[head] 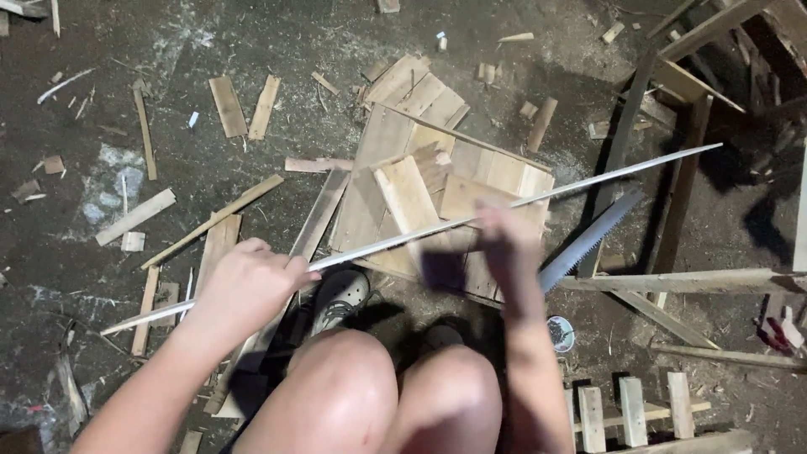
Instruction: Sanding the edges of a long wooden plank using a piece of sandpaper to smooth the surface.
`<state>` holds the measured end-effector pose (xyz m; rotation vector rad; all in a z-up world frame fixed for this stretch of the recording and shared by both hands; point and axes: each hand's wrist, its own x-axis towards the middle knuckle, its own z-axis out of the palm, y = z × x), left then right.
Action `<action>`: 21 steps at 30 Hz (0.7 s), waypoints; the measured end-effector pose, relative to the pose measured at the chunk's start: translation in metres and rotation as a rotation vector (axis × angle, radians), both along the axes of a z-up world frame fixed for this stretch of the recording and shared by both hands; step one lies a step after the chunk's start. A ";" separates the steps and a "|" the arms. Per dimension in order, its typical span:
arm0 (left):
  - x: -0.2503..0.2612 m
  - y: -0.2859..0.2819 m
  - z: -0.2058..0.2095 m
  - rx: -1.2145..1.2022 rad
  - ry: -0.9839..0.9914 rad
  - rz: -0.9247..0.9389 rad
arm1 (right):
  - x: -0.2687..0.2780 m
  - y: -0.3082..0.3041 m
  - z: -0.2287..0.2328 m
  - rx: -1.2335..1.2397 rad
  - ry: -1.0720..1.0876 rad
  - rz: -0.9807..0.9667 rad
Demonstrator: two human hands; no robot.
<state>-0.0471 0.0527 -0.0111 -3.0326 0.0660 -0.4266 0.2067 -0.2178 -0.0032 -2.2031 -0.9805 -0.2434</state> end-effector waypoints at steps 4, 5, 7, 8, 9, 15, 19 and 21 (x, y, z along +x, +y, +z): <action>-0.002 -0.005 -0.002 -0.009 -0.030 -0.020 | 0.027 -0.018 -0.020 0.066 -0.201 -0.252; -0.002 -0.007 -0.001 -0.010 -0.054 -0.024 | 0.029 -0.021 -0.026 0.078 -0.193 -0.236; -0.001 -0.008 0.002 -0.003 -0.054 -0.021 | -0.013 -0.005 -0.021 0.120 -0.020 -0.113; 0.000 -0.007 0.004 0.007 -0.052 -0.016 | -0.033 0.004 -0.019 0.164 0.155 0.014; 0.000 -0.008 0.006 0.007 -0.052 -0.019 | -0.031 0.001 -0.018 0.164 0.155 0.010; -0.002 -0.014 0.009 0.050 -0.103 -0.027 | 0.009 -0.040 -0.007 0.129 0.143 -0.055; -0.006 -0.018 -0.010 0.096 -0.118 -0.034 | -0.016 -0.030 -0.008 0.025 0.067 -0.079; -0.008 -0.020 -0.017 0.107 -0.139 -0.030 | -0.030 -0.025 -0.019 0.025 0.096 -0.049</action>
